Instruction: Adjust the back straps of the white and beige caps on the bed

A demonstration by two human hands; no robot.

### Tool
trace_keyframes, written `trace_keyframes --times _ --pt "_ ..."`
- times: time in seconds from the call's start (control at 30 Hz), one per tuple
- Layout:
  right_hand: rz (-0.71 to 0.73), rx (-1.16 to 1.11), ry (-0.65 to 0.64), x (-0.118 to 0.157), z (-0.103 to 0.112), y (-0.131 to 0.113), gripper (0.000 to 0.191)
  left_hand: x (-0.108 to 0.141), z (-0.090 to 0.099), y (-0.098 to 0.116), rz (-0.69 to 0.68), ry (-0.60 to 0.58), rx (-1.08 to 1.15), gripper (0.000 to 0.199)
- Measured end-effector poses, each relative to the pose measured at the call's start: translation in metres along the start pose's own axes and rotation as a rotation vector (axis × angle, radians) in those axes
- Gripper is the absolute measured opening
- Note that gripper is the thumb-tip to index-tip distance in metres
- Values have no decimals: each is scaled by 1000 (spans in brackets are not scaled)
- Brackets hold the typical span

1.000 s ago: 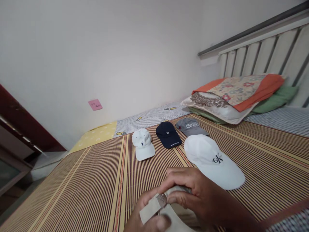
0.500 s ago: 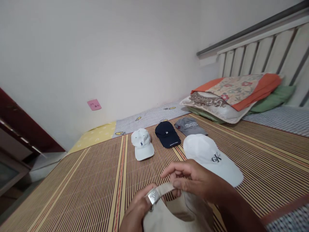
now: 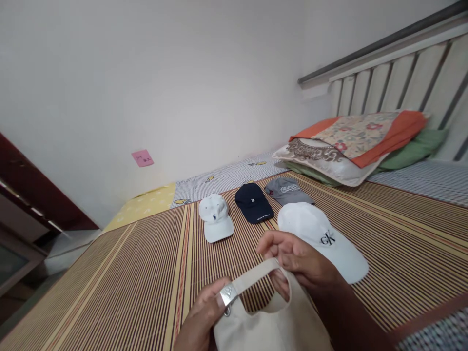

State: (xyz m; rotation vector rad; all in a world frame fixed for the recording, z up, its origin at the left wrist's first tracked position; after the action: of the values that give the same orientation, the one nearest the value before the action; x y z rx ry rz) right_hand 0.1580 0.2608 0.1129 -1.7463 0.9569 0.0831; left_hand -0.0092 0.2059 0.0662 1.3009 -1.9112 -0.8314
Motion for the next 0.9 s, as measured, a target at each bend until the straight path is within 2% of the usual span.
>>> trace_keyframes --times 0.17,0.33,0.47,0.6,0.7,0.8,0.9 --pt "82 -22 -16 -2 -2 -4 28 -4 -9 3 -29 -52 40 32" --pt "53 8 34 -4 2 -6 33 -7 -13 0 -32 -104 85 29" --pt "-1 36 46 -3 -1 -9 35 -6 -10 -1 -29 -51 63 31" --pt "-107 98 131 0 1 -11 31 -4 -8 1 -13 27 9 33" --pt "-160 226 108 0 -4 -17 28 -1 -6 2 17 59 -35 36" --pt "-215 439 114 1 -14 -27 30 1 -1 -1 66 47 -92 48" --pt "-243 672 116 2 -32 -39 32 3 5 -7 106 31 -167 51"
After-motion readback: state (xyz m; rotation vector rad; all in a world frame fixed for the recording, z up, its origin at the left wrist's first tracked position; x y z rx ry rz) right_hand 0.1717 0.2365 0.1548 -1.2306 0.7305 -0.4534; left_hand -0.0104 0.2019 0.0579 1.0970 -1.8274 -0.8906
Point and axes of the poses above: each hand's wrist, its own x-axis away from the middle knuckle, its own z-axis out of the back of the hand, y = z × x, the point moved 9 cm from there along -x, towards the middle knuckle, and after that the axes turned 14 degrees about -y, right-handed, at the moved point
